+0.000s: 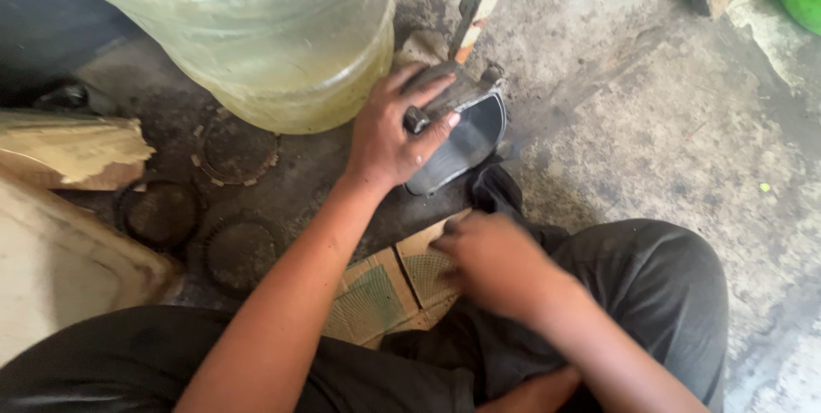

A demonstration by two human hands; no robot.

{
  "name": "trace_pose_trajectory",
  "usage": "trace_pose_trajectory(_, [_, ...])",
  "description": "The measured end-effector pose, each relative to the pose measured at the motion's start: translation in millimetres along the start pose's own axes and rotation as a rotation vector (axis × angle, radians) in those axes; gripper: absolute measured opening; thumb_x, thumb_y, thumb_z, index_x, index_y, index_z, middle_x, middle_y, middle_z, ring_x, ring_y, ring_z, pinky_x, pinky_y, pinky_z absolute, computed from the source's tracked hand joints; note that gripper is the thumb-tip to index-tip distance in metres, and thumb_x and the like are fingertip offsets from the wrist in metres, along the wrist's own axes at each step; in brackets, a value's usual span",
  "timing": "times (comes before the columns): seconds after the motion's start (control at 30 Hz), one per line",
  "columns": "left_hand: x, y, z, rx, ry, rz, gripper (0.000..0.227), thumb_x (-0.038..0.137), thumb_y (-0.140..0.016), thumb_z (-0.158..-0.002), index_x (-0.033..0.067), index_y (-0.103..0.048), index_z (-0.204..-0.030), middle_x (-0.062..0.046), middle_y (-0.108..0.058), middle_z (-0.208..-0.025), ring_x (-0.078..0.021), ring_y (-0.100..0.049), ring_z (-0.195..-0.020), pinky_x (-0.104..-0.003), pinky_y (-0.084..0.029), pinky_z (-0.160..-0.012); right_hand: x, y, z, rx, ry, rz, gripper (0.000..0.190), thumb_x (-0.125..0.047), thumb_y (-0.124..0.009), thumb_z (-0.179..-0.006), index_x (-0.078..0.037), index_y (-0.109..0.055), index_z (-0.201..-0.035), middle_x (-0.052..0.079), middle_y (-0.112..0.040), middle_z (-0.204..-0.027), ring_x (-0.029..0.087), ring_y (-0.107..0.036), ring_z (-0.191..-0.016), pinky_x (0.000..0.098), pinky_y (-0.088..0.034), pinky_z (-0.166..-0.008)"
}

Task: The person cleans a metal automotive housing with a black cloth, wiping the interior and exterior surfaces while sitting near a large plastic container of cleaning liquid.

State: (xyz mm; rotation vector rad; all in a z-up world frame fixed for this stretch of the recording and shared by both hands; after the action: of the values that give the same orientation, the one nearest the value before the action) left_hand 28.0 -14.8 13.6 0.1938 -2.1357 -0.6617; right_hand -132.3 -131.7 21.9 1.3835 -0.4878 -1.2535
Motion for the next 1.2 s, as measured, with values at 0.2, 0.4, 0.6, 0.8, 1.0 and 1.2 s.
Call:
trace_pose_trajectory(0.2, [-2, -1, 0, -0.022, -0.011, 0.031, 0.048, 0.046, -0.076, -0.09, 0.0233, -0.072, -0.132, -0.009, -0.064, -0.143, -0.0317, -0.06, -0.133, -0.046, -0.046, -0.116, 40, -42, 10, -0.408, -0.162, 0.15, 0.028, -0.009, -0.07, -0.081, -0.012, -0.07, -0.109, 0.01, -0.073, -0.106, 0.032, -0.07, -0.101, 0.0446, -0.056, -0.086])
trace_pose_trajectory(0.4, [-5, 0, 2, -0.001, 0.022, 0.071, 0.047, 0.046, -0.075, -0.091, 0.0229, -0.073, -0.132, -0.013, -0.062, -0.144, -0.0346, -0.06, -0.133, -0.045, -0.048, -0.114, 111, 54, 28, -0.043, -0.623, -0.007, 0.041, -0.003, -0.063, -0.083, -0.013, -0.069, -0.123, 0.014, -0.074, -0.11, 0.036, -0.071, -0.102, 0.0464, -0.055, -0.087])
trace_pose_trajectory(0.6, [-7, -1, 2, -0.001, 0.019, 0.037, 0.048, 0.048, -0.074, -0.091, 0.0235, -0.073, -0.132, -0.014, -0.062, -0.146, -0.0359, -0.058, -0.134, -0.046, -0.047, -0.114, 76, 61, 37, 0.131, -0.366, 0.371, 0.028, -0.01, -0.067, -0.082, -0.019, -0.077, -0.107, 0.011, -0.074, -0.108, 0.035, -0.068, -0.106, 0.0519, -0.051, -0.092])
trace_pose_trajectory(0.8, [-9, -4, 0, -0.034, 0.042, 0.02, 0.049, 0.048, -0.074, -0.088, 0.0222, -0.074, -0.13, -0.015, -0.061, -0.145, -0.0366, -0.057, -0.132, -0.046, -0.045, -0.111, 21, -27, -2, -0.257, -0.009, -0.034, 0.039, -0.004, -0.065, -0.07, -0.016, -0.078, -0.105, 0.009, -0.074, -0.099, 0.031, -0.069, -0.101, 0.0419, -0.053, -0.086])
trace_pose_trajectory(1.0, [-6, 4, -5, -0.023, 0.067, 0.097, 0.048, 0.046, -0.073, -0.091, 0.0196, -0.074, -0.131, -0.014, -0.062, -0.144, -0.0342, -0.06, -0.132, -0.044, -0.046, -0.114, -22, -85, -4, -0.196, -0.006, 0.397, 0.024, -0.013, -0.066, -0.081, -0.008, -0.072, -0.103, 0.013, -0.07, -0.095, 0.032, -0.068, -0.089, 0.0421, -0.054, -0.071])
trace_pose_trajectory(1.2, [-10, 9, -14, -0.132, 0.088, 0.029, 0.054, 0.035, -0.077, -0.079, 0.0194, -0.072, -0.131, -0.013, -0.062, -0.138, -0.0325, -0.061, -0.125, -0.043, -0.046, -0.108, -32, -85, 6, -0.48, -0.019, 0.439, 0.026, -0.015, -0.067, -0.085, -0.007, -0.07, -0.109, 0.015, -0.067, -0.102, 0.033, -0.064, -0.097, 0.0451, -0.051, -0.075])
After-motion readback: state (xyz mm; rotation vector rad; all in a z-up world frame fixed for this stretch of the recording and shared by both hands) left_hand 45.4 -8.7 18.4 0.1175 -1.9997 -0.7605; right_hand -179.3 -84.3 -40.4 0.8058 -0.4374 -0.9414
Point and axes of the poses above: each hand's wrist, its own z-axis away from the middle knuckle, its own y-axis out of the back of the hand, x = y × z, the point moved 4 cm from there along -z, towards the middle knuckle
